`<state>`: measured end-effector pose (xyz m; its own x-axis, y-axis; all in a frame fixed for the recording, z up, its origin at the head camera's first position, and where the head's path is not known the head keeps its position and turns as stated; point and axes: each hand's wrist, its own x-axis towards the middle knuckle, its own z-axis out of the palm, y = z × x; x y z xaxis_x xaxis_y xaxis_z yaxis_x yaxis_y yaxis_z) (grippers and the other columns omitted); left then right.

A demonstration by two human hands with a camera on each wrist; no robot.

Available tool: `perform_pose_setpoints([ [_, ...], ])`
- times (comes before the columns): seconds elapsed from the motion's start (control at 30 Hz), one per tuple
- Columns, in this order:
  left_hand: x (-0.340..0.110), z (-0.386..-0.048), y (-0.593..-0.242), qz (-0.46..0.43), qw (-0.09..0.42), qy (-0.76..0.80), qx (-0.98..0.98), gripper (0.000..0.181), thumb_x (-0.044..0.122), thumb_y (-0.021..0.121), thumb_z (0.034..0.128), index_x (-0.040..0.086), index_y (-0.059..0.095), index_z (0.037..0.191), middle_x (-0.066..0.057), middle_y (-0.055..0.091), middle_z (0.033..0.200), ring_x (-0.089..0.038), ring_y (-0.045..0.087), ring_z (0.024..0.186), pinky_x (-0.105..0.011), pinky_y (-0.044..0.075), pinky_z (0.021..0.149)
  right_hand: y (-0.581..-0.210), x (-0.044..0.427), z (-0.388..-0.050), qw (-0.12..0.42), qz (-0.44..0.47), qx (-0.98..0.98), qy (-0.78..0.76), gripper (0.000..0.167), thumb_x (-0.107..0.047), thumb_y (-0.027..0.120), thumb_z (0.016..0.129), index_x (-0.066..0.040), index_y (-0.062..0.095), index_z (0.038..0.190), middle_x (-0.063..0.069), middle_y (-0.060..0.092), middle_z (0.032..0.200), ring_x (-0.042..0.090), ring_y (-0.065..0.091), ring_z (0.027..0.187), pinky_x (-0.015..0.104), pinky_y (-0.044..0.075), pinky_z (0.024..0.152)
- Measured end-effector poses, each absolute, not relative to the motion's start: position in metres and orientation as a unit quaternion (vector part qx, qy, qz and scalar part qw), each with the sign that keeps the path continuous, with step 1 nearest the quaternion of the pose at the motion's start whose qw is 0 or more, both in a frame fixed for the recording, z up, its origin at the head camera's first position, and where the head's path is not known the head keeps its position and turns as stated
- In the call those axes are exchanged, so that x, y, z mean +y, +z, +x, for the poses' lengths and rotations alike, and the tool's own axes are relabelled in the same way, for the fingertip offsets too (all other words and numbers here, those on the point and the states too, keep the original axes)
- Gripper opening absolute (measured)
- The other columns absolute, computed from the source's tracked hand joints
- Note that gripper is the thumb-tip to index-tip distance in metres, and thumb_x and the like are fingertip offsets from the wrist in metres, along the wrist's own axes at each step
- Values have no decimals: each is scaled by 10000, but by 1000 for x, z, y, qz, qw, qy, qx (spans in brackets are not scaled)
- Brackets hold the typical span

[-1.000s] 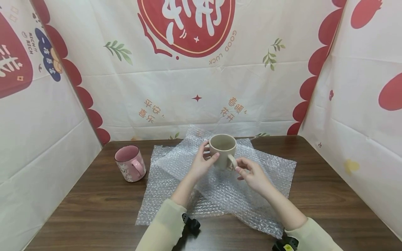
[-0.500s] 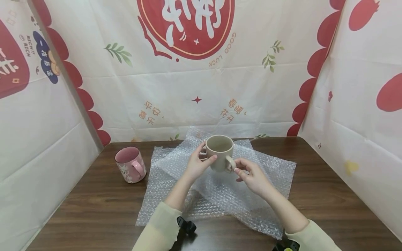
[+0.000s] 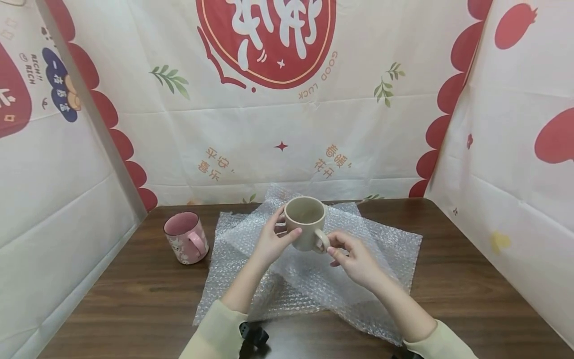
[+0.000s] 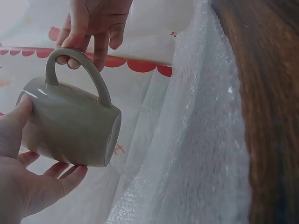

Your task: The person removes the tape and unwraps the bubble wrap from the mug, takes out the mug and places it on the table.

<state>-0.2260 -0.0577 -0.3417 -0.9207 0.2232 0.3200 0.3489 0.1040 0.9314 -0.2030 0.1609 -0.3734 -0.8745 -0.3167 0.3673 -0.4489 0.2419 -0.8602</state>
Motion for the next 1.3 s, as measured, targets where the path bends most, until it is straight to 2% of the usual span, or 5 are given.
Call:
perform_pose_setpoints([
  [0.3, -72, -226, -355, -190, 60, -657, -728, 715, 51, 721, 845, 9, 349, 1454, -282, 423, 1383, -428, 556, 1105, -398, 483, 921, -374, 147, -198, 43, 250, -786, 564, 157, 41, 542, 928, 40, 610, 1069, 211, 632, 1013, 392, 585, 943, 408, 570, 677],
  [0.6, -98, -230, -375, -173, 85, -638, -746, 708, 125, 765, 822, 64, 400, 1426, -224, 506, 1317, -367, 588, 1053, -432, 483, 920, -375, 127, -193, 23, 266, -781, 564, 131, 41, 550, 921, 42, 614, 1035, 183, 642, 981, 339, 595, 909, 382, 571, 668],
  [0.87, -123, -214, -365, -154, 88, -620, -764, 672, 53, 765, 809, 49, 428, 1390, -227, 525, 1279, -360, 594, 1002, -417, 519, 855, -376, 105, -190, 0, 285, -767, 575, 163, 33, 552, 925, 59, 606, 1076, 200, 643, 1007, 416, 589, 947, 404, 569, 674],
  [1.13, -158, -211, -369, -133, 85, -602, -783, 669, 117, 809, 778, 128, 474, 1356, -171, 542, 1286, -346, 589, 1025, -393, 536, 810, -375, 80, -189, -10, 294, -766, 571, 171, 28, 567, 922, 47, 622, 1083, 183, 655, 998, 335, 611, 916, 357, 571, 649],
  [1.3, -179, -203, -368, -106, 79, -613, -779, 683, 51, 813, 753, 110, 476, 1345, -181, 556, 1265, -330, 595, 993, -360, 536, 767, -374, 61, -187, -31, 298, -759, 578, 165, 35, 571, 916, 39, 629, 1070, 193, 647, 1005, 302, 612, 909, 412, 567, 669],
])
